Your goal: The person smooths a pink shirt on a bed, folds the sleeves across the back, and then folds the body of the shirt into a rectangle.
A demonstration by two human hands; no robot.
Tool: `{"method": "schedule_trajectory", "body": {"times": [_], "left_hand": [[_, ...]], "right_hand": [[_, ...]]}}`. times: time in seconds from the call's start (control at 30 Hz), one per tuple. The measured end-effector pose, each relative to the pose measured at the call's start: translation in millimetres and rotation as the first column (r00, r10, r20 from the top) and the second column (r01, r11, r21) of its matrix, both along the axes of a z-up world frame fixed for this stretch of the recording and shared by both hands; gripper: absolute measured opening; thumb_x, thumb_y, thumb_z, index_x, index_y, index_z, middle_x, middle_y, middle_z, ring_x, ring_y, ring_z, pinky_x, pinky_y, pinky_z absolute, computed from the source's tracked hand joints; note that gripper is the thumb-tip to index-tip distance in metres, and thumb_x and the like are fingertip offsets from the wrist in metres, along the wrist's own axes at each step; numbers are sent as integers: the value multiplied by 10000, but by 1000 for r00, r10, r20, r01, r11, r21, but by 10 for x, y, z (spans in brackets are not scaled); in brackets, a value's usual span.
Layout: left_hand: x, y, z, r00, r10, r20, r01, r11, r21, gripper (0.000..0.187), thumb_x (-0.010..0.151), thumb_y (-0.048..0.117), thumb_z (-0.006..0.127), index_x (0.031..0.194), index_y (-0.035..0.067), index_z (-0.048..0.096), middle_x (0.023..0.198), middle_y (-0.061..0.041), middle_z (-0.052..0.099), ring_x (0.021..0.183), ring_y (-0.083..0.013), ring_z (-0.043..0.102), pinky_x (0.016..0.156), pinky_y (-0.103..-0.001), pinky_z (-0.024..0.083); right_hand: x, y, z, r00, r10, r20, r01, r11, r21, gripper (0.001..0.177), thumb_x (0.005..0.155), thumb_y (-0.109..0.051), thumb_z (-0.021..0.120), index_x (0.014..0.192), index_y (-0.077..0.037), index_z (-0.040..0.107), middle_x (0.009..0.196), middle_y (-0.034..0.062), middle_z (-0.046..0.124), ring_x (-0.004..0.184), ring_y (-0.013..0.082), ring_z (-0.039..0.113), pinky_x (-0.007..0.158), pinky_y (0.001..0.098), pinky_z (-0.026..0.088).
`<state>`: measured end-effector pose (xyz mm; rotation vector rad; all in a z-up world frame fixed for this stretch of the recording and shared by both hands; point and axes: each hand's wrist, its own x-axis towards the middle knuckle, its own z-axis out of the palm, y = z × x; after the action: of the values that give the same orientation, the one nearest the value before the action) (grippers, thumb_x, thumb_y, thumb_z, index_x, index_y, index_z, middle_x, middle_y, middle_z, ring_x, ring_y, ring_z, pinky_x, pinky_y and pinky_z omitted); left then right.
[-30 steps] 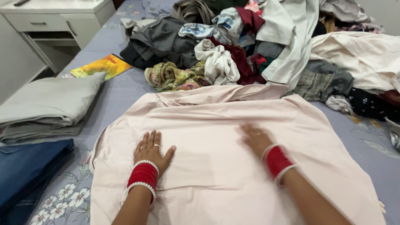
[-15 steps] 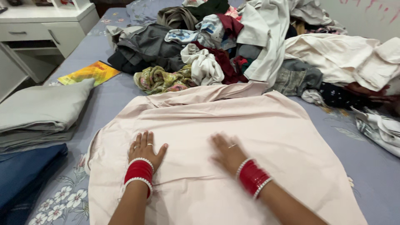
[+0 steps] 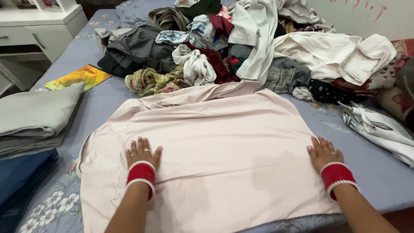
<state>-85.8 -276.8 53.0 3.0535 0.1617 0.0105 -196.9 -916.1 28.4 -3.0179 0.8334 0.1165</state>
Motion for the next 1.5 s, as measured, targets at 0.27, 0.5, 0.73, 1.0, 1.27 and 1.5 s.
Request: {"method": "schedule_trajectory", "body": {"times": [0.27, 0.5, 0.73, 1.0, 1.27, 1.5], "left_hand": [[-994, -774, 278, 964, -223, -145, 217, 975, -56, 960, 976, 726, 272, 1610, 45, 35, 1708, -137, -11, 1572, -266, -39, 1249, -451, 15], [-1145, -234, -2, 941, -317, -117, 317, 948, -20, 685, 1029, 440, 245, 1632, 147, 110, 1728, -9, 51, 1583, -171, 52, 1259, -502, 69], [-1338, 936, 131, 988, 76, -134, -65, 995, 81, 700, 1004, 547, 120, 1624, 228, 53, 1715, 83, -25, 1555, -98, -31, 1264, -470, -32], [-1328, 960, -56, 999, 40, -15, -39, 997, 67, 755, 1003, 601, 163, 1623, 174, 108, 1709, 16, 49, 1564, -146, -2, 1256, -456, -11], [-1470, 936, -48, 999, 38, -1, -38, 999, -11, 818, 988, 647, 247, 1623, 143, 139, 1704, -24, 102, 1572, -178, 48, 1260, -436, 36], [-1461, 980, -46, 1000, 29, 7, -29, 1000, -3, 817, 982, 638, 263, 1620, 142, 146, 1703, -24, 113, 1565, -186, 69, 1253, -436, 65]], "right_hand": [[365, 1855, -87, 922, 273, 276, -240, 960, -147, 793, 978, -626, 382, 1631, -226, 174, 1723, 32, 87, 1571, 235, 40, 1183, 669, 98], [-135, 3913, 197, 724, 684, 89, -690, 717, 95, 725, 1018, -538, 415, 1627, -234, 167, 1714, 15, 82, 1567, 223, 50, 1227, 594, 66], [-590, 1573, 155, 956, 259, 136, -251, 965, -73, 832, 987, -676, 358, 1609, -137, 246, 1693, 75, 193, 1540, 247, 184, 1247, 477, 185], [-932, 745, 451, 973, -161, -166, 160, 987, -19, 678, 1042, -529, 257, 1643, -273, 74, 1726, -23, -29, 1595, 220, 18, 1254, 590, 87], [-402, 4462, 198, 664, 730, 159, -746, 660, 85, 781, 950, -496, 564, 1597, -203, 239, 1709, 55, 143, 1584, 235, 95, 1250, 593, 79], [-559, 4191, 161, 648, 740, 179, -760, 613, 215, 768, 978, -569, 488, 1597, -181, 249, 1698, 49, 195, 1574, 221, 126, 1249, 537, 113]]}}
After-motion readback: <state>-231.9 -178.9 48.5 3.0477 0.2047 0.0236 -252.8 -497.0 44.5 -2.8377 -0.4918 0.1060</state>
